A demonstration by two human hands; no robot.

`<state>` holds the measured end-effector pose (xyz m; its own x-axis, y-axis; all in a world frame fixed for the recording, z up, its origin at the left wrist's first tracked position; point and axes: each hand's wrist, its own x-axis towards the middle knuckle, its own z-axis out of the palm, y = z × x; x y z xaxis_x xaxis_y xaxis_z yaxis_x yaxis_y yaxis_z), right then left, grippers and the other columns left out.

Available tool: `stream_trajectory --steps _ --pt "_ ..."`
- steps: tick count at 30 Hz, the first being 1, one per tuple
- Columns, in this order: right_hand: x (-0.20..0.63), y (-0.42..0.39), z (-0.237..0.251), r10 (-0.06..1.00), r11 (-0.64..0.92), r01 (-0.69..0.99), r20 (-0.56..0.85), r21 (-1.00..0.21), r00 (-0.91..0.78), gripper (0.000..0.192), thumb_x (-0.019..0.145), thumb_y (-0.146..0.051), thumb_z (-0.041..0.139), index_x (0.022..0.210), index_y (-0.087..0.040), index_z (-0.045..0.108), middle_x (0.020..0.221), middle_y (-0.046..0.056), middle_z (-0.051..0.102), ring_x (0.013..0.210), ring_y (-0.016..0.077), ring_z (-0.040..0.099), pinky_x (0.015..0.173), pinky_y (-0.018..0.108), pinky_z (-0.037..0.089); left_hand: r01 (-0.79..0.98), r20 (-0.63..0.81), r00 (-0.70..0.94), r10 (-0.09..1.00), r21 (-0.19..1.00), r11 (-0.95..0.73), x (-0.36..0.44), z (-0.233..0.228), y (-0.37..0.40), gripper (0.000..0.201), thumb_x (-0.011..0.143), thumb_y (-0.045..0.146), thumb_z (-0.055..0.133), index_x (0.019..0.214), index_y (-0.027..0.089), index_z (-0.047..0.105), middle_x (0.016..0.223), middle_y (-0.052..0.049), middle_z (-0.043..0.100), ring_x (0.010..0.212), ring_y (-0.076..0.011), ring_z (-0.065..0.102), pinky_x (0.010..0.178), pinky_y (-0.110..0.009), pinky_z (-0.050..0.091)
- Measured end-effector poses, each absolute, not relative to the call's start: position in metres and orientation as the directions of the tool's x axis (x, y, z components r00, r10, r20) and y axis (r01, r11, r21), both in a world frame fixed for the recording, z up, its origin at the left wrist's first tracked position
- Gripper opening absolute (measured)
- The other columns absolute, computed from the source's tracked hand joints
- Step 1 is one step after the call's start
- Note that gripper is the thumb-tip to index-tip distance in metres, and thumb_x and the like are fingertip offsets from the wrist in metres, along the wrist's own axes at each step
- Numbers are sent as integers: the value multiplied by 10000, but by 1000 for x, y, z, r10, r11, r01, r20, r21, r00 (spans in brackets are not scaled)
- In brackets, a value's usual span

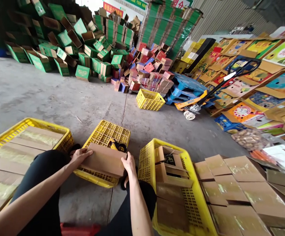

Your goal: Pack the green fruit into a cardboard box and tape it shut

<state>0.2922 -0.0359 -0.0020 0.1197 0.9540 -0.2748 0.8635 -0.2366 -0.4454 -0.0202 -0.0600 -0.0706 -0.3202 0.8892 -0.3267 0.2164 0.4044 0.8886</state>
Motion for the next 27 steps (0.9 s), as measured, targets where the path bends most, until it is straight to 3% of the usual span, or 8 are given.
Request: stream_trajectory --steps 3,6,12,17,23,27 --pt "283 -22 1 968 -202 880 -223 -429 114 519 985 -327 536 1463 -139 611 1485 168 628 1390 273 595 1185 373 445 205 -313 -319 895 899 387 -19 -68 -60 381 681 505 805 886 185 787 874 -62 786 1000 -316 739 784 -329 556" --pt "273 -2 3 970 -175 893 -230 -416 83 456 1011 -327 515 1401 -145 666 1440 154 669 1368 255 615 1179 340 433 200 -305 -300 904 907 372 -19 -66 -59 382 689 507 800 891 183 792 869 -63 788 991 -316 741 802 -341 559" --pt "257 43 -9 936 -161 920 -350 -358 27 238 927 -323 685 1018 -138 805 1061 139 806 1110 277 747 920 287 533 193 -310 -274 910 910 368 -19 -71 -57 441 722 506 780 1025 187 806 978 -81 813 998 -314 756 831 -354 559" --pt "246 71 -29 889 -187 939 -456 -288 37 234 819 -328 817 832 -96 791 818 133 778 973 299 756 767 296 520 172 -353 -258 899 900 402 -19 -77 -57 465 735 513 793 1081 203 802 995 -66 819 989 -308 763 797 -334 572" --pt "235 90 -45 844 -215 951 -533 -222 66 237 790 -287 868 930 -119 775 959 119 788 1034 289 742 879 339 571 164 -394 -271 879 880 445 -20 -81 -55 509 734 494 834 1155 212 786 1072 -73 814 1031 -315 757 807 -332 581" --pt "232 89 -44 824 -225 956 -560 -190 83 300 959 -356 754 1157 -135 711 1154 88 736 1035 239 721 914 403 601 161 -403 -279 871 875 456 -19 -79 -55 515 735 485 840 1169 213 784 1091 -75 811 1042 -316 756 803 -327 579"
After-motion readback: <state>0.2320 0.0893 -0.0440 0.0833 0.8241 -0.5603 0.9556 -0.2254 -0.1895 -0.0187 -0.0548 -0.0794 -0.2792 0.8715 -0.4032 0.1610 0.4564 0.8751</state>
